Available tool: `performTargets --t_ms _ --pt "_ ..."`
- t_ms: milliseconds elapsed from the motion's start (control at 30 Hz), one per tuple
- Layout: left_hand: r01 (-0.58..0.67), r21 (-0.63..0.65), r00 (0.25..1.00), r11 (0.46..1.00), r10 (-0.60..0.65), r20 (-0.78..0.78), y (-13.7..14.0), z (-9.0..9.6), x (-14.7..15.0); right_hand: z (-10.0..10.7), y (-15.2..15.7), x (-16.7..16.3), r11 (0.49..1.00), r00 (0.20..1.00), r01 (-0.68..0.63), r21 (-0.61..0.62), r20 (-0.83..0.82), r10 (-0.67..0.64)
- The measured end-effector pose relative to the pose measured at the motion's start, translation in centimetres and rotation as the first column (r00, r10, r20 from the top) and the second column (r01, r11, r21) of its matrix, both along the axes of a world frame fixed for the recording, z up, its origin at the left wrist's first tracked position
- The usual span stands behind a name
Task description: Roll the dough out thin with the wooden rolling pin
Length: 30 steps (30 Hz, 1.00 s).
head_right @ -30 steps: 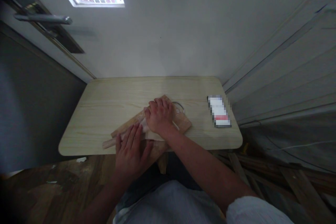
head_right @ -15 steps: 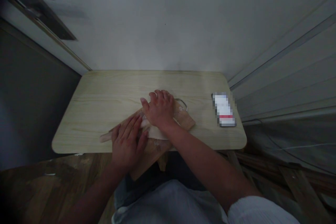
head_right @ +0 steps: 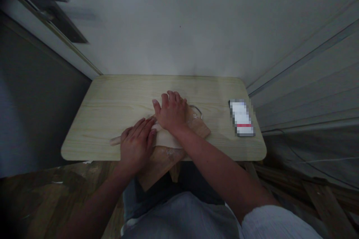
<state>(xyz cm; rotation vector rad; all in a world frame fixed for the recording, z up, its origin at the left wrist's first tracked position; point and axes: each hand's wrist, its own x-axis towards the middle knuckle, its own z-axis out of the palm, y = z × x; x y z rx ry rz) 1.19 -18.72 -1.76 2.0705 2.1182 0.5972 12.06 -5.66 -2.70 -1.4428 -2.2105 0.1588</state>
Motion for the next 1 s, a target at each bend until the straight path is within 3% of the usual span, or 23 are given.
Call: performTargets --t_ms 700,1000 --pt "-0.024 -0.102 0.99 0.994 0.009 -0.141 1.9 0.8 -0.7 1.7 0.9 -1.3 0.996 0.986 0.021 -0.09 0.167 -0.006" --pt "0.1 -0.114 0.983 0.988 -0.116 -0.143 2.3 1.5 -2.1 1.4 1.7 -1.4 0.991 0.99 0.026 -0.129 0.138 -0.008"
